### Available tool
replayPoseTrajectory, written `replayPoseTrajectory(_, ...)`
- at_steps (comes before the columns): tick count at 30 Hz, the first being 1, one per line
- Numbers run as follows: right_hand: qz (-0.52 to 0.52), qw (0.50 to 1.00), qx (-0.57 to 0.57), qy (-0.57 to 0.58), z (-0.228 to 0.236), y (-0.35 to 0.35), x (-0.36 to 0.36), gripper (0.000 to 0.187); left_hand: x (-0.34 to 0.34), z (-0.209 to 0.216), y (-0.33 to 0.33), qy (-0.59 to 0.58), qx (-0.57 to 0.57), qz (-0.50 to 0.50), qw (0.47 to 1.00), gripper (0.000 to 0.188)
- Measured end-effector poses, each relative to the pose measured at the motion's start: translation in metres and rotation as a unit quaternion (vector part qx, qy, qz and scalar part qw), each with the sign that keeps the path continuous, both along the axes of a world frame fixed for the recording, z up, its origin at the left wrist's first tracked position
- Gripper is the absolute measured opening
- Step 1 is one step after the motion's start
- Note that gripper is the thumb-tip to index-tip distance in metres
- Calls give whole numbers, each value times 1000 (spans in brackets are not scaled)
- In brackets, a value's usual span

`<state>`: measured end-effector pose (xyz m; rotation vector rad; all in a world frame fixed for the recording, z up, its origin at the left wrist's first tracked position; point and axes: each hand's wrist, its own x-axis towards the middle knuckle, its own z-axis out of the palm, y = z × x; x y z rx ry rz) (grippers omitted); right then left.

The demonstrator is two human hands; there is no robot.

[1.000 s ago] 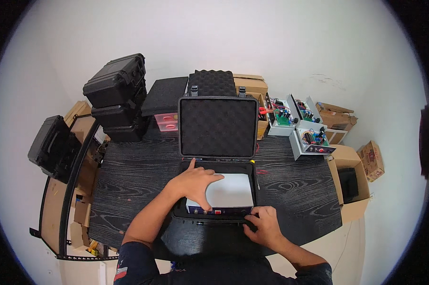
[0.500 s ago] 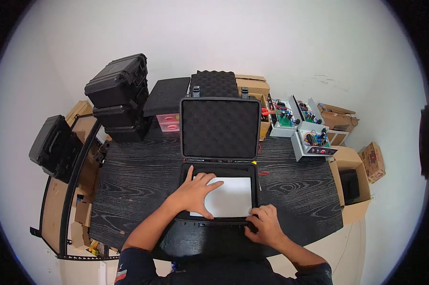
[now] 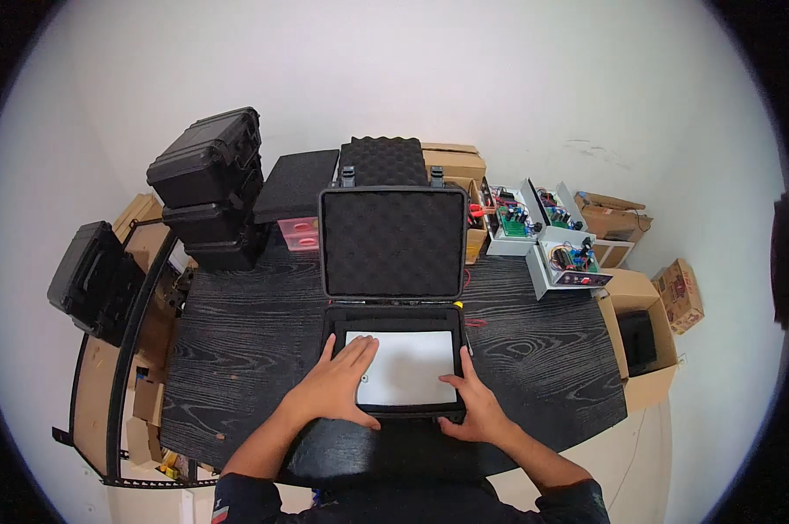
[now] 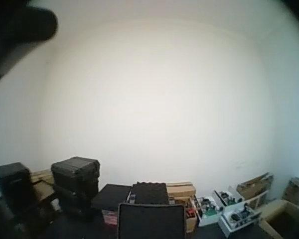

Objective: The person opens a black hard-shell case and places a white rectangular electronic device inside. They then coil and place several sets of wires, including red and black alligator clips and a black cable with connectors, into the case alongside the device. Finally, the person closes the case.

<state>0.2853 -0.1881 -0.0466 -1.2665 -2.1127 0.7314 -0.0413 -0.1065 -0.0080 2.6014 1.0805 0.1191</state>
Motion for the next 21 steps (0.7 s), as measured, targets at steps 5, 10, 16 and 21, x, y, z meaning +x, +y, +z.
replayPoseTrajectory(5,18,996,83,-34,6,10,5,74,-1,-8,-2,-20,21,9,1000,148)
replayPoseTrajectory(10,-94,989,117,18,51,71,32,49,-4,-14,1,-38,24,3,999,144)
replayPoseTrajectory(16,-175,939,295,-36,88,244,66,28,-3,-11,2,-68,25,-16,997,139)
replayPoseTrajectory(21,-214,910,222,-277,97,328,50,24,-6,-15,2,-66,26,-16,997,139)
